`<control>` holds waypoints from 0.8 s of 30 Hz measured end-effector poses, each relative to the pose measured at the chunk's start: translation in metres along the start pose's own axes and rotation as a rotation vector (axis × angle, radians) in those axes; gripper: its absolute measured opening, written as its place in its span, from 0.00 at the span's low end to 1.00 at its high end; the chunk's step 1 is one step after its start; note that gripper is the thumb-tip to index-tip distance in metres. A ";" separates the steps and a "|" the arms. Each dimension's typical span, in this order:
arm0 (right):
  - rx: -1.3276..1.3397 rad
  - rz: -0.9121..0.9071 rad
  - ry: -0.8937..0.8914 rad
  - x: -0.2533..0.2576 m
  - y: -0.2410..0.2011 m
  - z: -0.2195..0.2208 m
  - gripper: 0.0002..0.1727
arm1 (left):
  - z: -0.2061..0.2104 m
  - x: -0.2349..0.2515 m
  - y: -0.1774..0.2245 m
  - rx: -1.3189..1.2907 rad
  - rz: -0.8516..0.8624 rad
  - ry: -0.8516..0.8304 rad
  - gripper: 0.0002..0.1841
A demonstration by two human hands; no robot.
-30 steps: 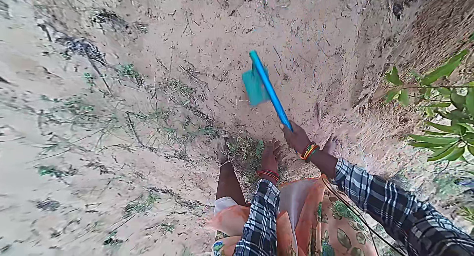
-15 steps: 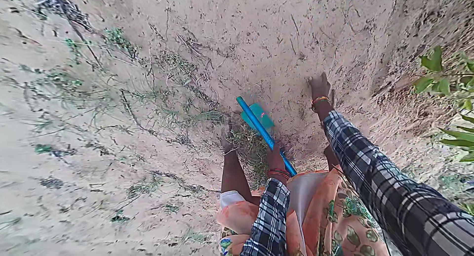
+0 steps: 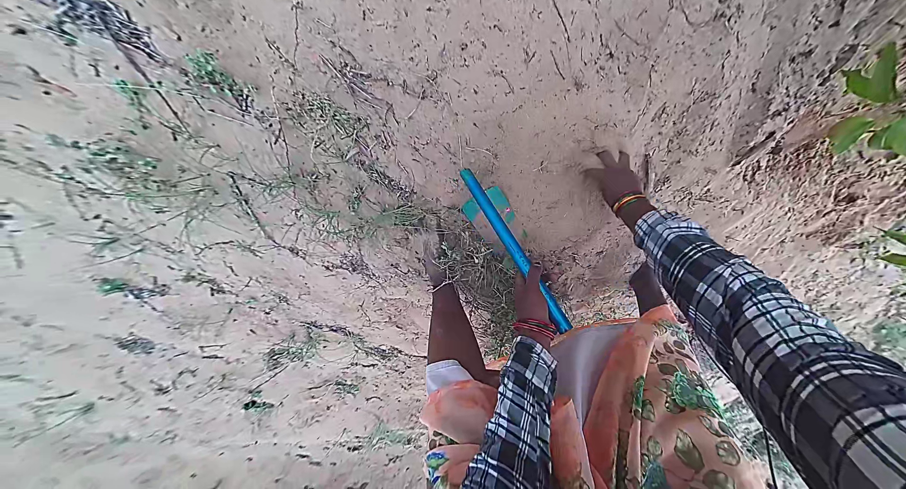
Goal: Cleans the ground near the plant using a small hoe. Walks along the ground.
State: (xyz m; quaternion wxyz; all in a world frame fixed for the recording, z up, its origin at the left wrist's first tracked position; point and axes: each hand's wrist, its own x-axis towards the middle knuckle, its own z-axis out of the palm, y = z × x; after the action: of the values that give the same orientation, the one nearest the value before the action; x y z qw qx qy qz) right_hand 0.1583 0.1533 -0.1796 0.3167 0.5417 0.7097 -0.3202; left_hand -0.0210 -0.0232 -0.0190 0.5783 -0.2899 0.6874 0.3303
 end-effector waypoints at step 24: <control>0.610 0.375 -0.069 0.053 -0.040 -0.069 0.27 | 0.001 0.001 -0.004 -0.005 0.009 -0.006 0.15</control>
State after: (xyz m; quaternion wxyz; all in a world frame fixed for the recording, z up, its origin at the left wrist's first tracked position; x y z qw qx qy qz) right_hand 0.1013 0.2301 -0.1759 0.2175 0.7211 0.4586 -0.4717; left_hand -0.0177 -0.0246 -0.0206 0.5783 -0.2873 0.6859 0.3355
